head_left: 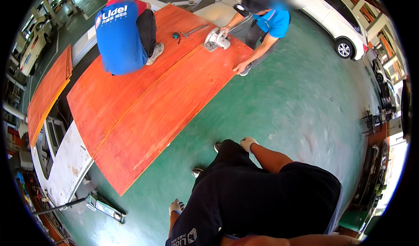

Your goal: The person measures and marks a large red wooden board using a tape measure, a hammer, and a pencil. They work with two other people to hold the board steady while they take measurements and make marks.

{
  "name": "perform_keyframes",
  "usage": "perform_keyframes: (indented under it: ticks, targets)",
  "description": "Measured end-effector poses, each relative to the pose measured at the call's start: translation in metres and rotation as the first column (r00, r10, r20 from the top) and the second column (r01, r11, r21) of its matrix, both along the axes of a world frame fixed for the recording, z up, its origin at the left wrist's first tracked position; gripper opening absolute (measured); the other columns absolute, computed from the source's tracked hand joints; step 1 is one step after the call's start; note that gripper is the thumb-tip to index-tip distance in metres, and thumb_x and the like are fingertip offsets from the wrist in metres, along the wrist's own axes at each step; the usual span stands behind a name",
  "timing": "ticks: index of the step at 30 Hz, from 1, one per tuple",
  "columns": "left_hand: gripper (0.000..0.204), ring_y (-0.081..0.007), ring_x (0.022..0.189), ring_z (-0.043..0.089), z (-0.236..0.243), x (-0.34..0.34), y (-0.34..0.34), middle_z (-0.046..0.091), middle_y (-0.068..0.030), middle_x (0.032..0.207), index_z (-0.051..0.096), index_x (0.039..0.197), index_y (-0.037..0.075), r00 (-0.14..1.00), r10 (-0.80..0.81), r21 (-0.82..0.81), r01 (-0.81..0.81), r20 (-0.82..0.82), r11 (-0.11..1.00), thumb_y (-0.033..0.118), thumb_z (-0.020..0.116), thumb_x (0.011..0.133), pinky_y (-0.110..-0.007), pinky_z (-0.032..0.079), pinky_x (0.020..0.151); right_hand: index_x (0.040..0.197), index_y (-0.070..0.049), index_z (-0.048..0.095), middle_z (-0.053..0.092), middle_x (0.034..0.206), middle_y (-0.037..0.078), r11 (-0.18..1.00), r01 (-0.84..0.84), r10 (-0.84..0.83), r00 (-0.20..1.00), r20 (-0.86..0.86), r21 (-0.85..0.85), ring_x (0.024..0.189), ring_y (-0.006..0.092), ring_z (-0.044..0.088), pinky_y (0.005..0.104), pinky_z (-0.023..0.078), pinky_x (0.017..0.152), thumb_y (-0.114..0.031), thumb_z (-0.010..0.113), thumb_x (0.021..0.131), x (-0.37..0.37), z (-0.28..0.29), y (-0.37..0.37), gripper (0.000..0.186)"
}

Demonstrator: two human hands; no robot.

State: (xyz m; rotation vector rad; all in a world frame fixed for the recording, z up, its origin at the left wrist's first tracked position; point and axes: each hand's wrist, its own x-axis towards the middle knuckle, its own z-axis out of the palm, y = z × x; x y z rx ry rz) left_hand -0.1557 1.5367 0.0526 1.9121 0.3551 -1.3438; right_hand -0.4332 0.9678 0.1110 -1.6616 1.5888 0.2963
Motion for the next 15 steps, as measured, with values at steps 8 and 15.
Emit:
perform_keyframes:
  ticks: [8,15]
  targets:
    - [0.028,-0.0236,0.069,0.061,0.045,0.07,-0.072,0.069,-0.011,0.095,0.059,0.116,0.012,0.839,0.539,-0.068,-0.543,-0.074,0.837,0.032,0.067,0.097,-0.038,0.048,0.057,0.079,-0.009,0.071,0.072,0.087,0.018,0.628,-0.624,0.586,0.772,-0.245,-0.464,0.083,0.0364,0.074,0.0473,0.061,0.073,-0.012,0.076,0.073,0.08,0.009,-0.182,0.008]
    - [0.026,-0.024,0.067,0.061,0.086,0.011,-0.123,0.068,-0.01,0.09,0.059,0.113,0.013,0.885,0.464,0.059,-0.466,0.043,0.883,0.032,0.066,0.097,-0.037,0.048,0.057,0.117,-0.008,0.068,0.073,0.112,0.015,-0.047,-0.983,0.578,0.117,-0.808,-0.177,0.116,0.0339,0.065,0.0445,0.051,0.093,-0.018,0.055,0.097,0.248,0.103,-0.417,0.025]
